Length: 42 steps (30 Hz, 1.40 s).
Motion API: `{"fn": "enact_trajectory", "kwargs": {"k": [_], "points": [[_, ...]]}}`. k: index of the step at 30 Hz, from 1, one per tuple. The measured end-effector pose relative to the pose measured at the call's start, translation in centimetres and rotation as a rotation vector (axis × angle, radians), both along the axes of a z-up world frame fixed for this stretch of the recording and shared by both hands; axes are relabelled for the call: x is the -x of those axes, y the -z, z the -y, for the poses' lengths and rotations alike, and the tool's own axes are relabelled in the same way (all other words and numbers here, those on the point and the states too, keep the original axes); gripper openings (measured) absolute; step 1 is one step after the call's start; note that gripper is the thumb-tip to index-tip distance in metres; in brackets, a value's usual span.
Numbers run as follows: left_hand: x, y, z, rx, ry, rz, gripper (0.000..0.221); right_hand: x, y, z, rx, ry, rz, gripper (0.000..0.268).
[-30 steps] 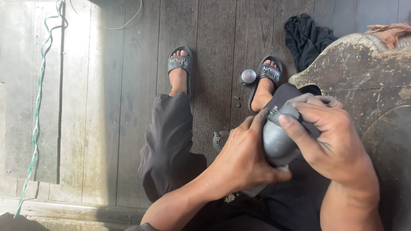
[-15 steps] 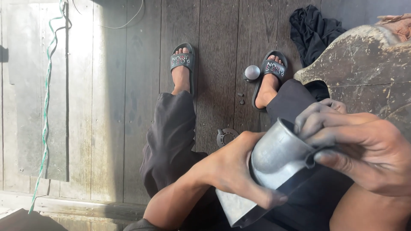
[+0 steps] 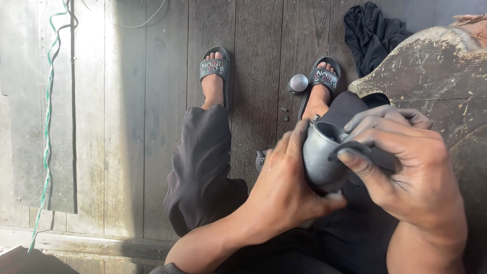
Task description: A person is manually sanding a cast metal engine component using a small piece of sandpaper to smooth the surface.
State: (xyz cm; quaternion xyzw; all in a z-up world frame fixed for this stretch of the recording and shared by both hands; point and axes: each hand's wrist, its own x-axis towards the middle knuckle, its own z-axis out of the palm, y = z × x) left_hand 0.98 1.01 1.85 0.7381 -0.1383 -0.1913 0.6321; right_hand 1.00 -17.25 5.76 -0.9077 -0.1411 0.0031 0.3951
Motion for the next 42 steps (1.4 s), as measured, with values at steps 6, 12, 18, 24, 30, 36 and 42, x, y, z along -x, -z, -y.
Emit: {"fn": "enact_trajectory", "kwargs": {"k": [6, 12, 18, 24, 30, 36, 42], "points": [[-0.5, -0.6, -0.3, -0.087, 0.037, 0.073, 0.100, 0.3, -0.4, 1.2, -0.167, -0.028, -0.114, 0.006], [-0.3, -0.9, -1.1, 0.225, 0.237, -0.346, 0.052, 0.6, 0.9, 4.6, -0.349, -0.106, -0.257, 0.014], [-0.1, -0.4, -1.2, 0.422, 0.316, -0.538, 0.042, 0.7, 0.5, 3.9, -0.299, -0.067, -0.195, 0.011], [-0.1, -1.4, -1.3, 0.328, 0.235, -0.378, 0.045, 0.7, 0.0, 2.9, -0.243, -0.043, -0.143, 0.011], [0.2, -1.5, -1.6, 0.338, 0.280, -0.365, 0.051, 1.2, -0.7, 2.7, -0.171, -0.075, -0.180, 0.009], [0.2, -1.7, -0.8, 0.260, 0.238, -0.322, 0.052, 1.0, -0.8, 1.9, -0.155, -0.080, -0.130, 0.012], [0.3, -1.5, 0.6, 0.138, 0.098, -0.118, 0.083, 0.5, -0.3, 0.6, -0.184, -0.002, -0.039, 0.012]]}}
